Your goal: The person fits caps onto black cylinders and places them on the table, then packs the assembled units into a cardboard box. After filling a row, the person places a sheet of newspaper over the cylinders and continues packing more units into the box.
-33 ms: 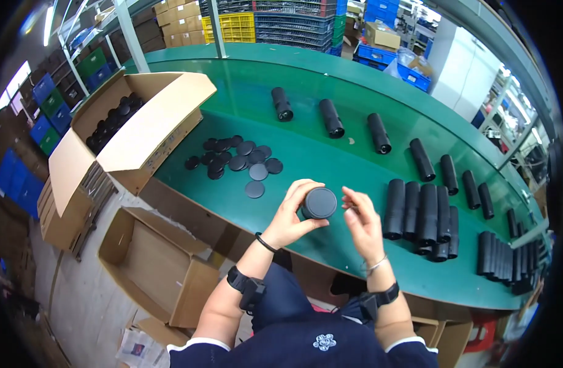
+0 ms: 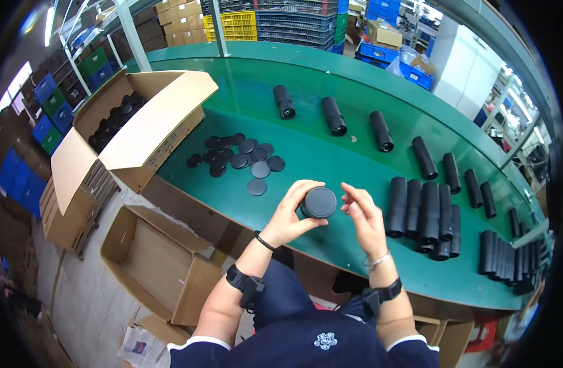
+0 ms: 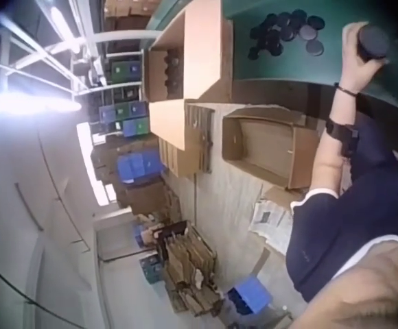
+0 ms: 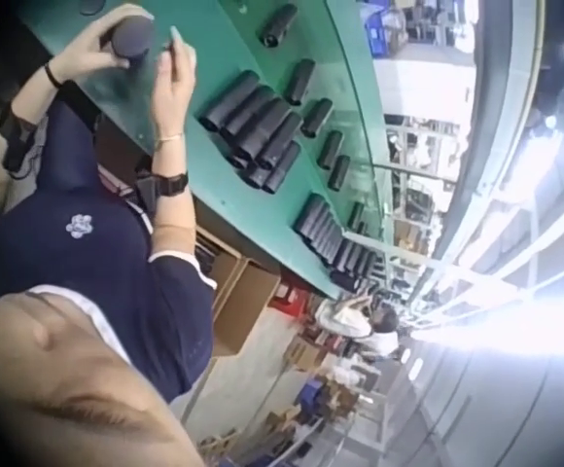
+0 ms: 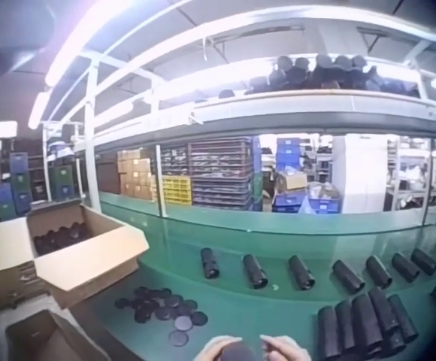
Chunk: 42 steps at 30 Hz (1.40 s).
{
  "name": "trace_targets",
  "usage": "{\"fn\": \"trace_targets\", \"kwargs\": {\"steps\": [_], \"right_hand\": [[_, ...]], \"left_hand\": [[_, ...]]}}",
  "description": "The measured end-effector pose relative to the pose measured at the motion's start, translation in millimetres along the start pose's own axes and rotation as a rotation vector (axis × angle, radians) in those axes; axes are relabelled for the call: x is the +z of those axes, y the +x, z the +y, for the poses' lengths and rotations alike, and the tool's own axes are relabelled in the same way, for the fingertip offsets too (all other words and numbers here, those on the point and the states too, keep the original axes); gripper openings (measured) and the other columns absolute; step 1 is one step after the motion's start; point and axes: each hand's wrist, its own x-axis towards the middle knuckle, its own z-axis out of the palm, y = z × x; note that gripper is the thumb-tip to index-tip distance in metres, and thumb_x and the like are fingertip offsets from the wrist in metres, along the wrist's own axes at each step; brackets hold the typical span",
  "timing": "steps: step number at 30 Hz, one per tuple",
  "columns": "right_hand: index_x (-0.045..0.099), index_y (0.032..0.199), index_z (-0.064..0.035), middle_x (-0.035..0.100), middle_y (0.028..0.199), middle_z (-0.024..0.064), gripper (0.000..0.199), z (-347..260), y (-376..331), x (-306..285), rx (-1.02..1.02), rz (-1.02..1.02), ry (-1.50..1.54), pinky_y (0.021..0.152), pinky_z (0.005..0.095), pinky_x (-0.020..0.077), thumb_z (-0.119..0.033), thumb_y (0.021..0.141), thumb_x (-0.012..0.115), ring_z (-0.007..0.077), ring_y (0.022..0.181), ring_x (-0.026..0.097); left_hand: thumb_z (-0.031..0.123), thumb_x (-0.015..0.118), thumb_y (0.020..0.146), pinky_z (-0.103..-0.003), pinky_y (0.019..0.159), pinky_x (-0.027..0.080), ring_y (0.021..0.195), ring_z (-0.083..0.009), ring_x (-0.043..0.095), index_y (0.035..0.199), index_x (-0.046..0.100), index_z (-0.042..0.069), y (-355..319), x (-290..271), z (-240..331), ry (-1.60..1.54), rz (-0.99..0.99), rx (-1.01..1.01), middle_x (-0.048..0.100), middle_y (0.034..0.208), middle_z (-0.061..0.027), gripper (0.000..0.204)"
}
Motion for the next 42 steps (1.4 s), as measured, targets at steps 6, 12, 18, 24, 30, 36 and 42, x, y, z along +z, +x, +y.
{"fn": "trace_targets", "kwargs": {"steps": [6, 12, 18, 24, 30, 36, 42], "right_hand": [[0.06, 0.124, -0.0047, 0.05, 0.092, 0.0005, 0.035, -1.9, 6.2, -2.8, 0.169, -0.134, 0.329, 0.065, 0.0197, 0.0456, -0.008, 0.089, 0.061, 0.0077, 0.076, 0.052], [0.065, 0.114, -0.0022, 0.05, 0.093, -0.0008, 0.032, 1.6, -9.5, -2.5, 0.198, -0.146, 0.464, 0.069, 0.0198, 0.0473, -0.002, 0.082, 0.067, 0.0071, 0.081, 0.051], [0.066, 0.111, -0.0014, 0.054, 0.092, 0.0002, 0.028, 7.0, -10.8, 10.5, 0.195, -0.139, 0.56, 0.068, 0.0221, 0.0472, -0.001, 0.083, 0.066, 0.0084, 0.077, 0.054], [0.061, 0.119, -0.0003, 0.065, 0.091, 0.0081, 0.029, 13.2, 4.3, 26.5, 0.28, -0.065, 0.651, 0.066, 0.0245, 0.0514, -0.008, 0.091, 0.06, 0.0133, 0.076, 0.062], [0.058, 0.124, -0.0001, 0.065, 0.088, 0.0093, 0.031, 12.0, 9.4, 41.4, 0.26, -0.05, 0.61, 0.068, 0.0248, 0.0531, -0.008, 0.094, 0.057, 0.0137, 0.074, 0.063], [0.055, 0.13, -0.008, 0.058, 0.107, 0.0084, 0.049, 15.5, 15.8, 32.1, 0.153, -0.157, 0.24, 0.08, 0.0294, 0.0493, -0.004, 0.082, 0.066, 0.0174, 0.093, 0.059], [0.03, 0.147, -0.0138, 0.05, 0.123, 0.0184, 0.089, 34.1, 18.8, 24.4, 0.015, -0.336, -0.273, 0.102, 0.0378, 0.0367, -0.009, 0.069, 0.072, 0.029, 0.116, 0.049]], "left_hand": [[0.007, 0.077, 0.073, -0.035, 0.107, 0.036, 0.128, -0.0213, 0.044, 0.141, 0.038, 0.005, -10.5, 3.5, 9.6, -0.067, -0.193, -0.053, 0.044, 0.138, -0.0122, 0.078], [0.02, 0.072, 0.079, -0.033, 0.101, 0.036, 0.117, -0.0196, 0.048, 0.13, 0.043, 0.002, -25.9, 28.7, 11.5, -0.27, -0.096, -0.082, 0.047, 0.125, -0.0098, 0.062], [0.02, 0.071, 0.08, -0.032, 0.1, 0.038, 0.117, -0.018, 0.048, 0.13, 0.041, 0.003, -23.3, 14.8, 7.3, -0.361, -0.139, -0.129, 0.047, 0.126, -0.0098, 0.061], [0.027, 0.062, 0.086, -0.035, 0.1, 0.041, 0.115, -0.0207, 0.052, 0.129, 0.046, -0.004, -12.2, -2.7, -18.3, -0.553, 0.04, -0.187, 0.054, 0.124, -0.0144, 0.055], [0.027, 0.056, 0.088, -0.038, 0.101, 0.039, 0.113, -0.0235, 0.053, 0.126, 0.048, -0.003, -6.0, -6.4, -16.1, -0.804, 0.047, -0.213, 0.054, 0.124, -0.0159, 0.049], [0.024, 0.058, 0.088, -0.04, 0.101, 0.04, 0.114, -0.0254, 0.052, 0.123, 0.049, -0.001, -8.4, -5.3, -24.7, -0.828, 0.142, -0.202, 0.055, 0.119, -0.0152, 0.043], [0.038, 0.049, 0.097, -0.042, 0.106, 0.034, 0.122, -0.0237, 0.047, 0.127, 0.048, 0.003, -5.2, -17.4, -44.5, -1.228, 0.214, -0.252, 0.053, 0.126, -0.0134, 0.046]]}}
